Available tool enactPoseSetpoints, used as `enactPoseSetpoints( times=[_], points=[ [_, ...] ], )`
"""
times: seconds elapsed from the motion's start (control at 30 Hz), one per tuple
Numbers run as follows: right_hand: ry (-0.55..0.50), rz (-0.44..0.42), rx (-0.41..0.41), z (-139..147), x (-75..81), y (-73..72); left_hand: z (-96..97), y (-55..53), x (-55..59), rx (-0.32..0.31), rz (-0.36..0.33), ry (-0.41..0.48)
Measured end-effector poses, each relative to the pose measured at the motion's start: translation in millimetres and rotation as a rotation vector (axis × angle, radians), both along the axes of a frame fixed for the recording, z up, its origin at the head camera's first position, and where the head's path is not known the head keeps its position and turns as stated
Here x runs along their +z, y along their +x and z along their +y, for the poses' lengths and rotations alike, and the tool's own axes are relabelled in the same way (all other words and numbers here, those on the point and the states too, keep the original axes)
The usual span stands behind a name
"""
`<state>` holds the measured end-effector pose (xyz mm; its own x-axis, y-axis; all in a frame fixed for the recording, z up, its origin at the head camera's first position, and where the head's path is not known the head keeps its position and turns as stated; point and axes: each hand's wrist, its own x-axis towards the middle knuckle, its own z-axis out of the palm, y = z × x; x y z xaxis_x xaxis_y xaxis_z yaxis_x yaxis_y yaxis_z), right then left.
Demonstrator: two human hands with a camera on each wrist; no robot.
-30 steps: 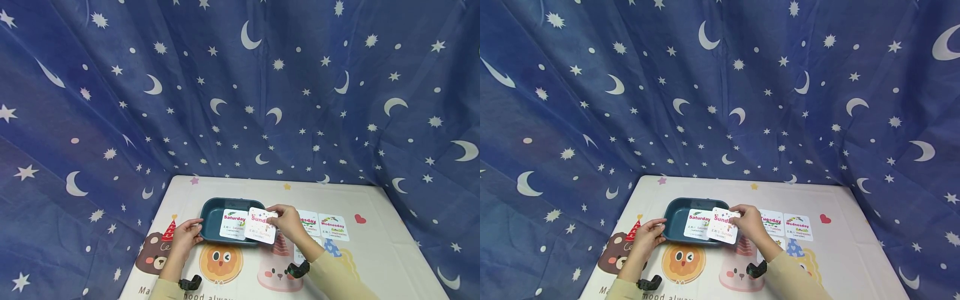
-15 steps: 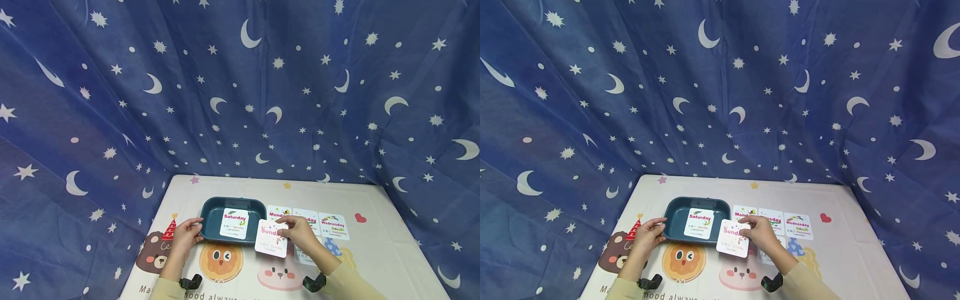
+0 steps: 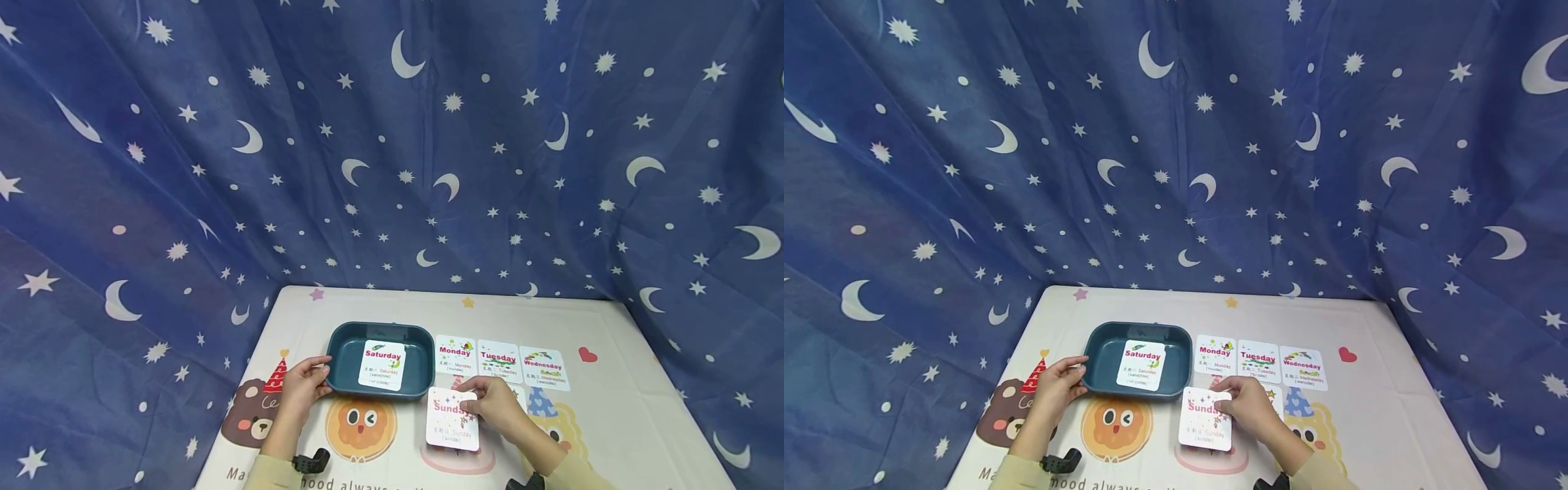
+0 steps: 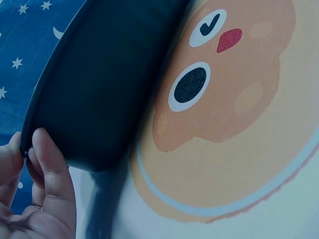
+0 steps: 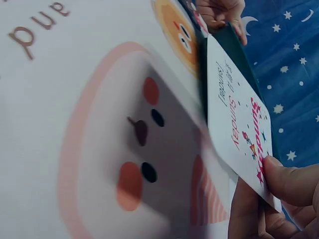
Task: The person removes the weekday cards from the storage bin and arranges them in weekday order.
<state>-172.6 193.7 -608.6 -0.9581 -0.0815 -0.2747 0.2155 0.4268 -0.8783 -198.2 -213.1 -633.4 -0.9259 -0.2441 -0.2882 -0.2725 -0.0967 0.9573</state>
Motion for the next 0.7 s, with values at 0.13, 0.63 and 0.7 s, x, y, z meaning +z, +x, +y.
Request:
enactPoseSetpoints(
  times=[0.13,0.63,0.7],
  points=[
    [-0.026,-0.025,0.003,3.5,-5.3,7.0,0.0,-0.1,-1.8,-0.004,-0.003,-0.001],
    [0.133,0.031,0.020,-1.4,-29.3,34.0,-1.1,1.3,2.1,-0.015,-0.013,-0.013],
    [0.173,0.050,0.009,-3.0,-30.0,34.3,-1.1,0.0,1.6,-0.016,-0.012,-0.010]
  ],
)
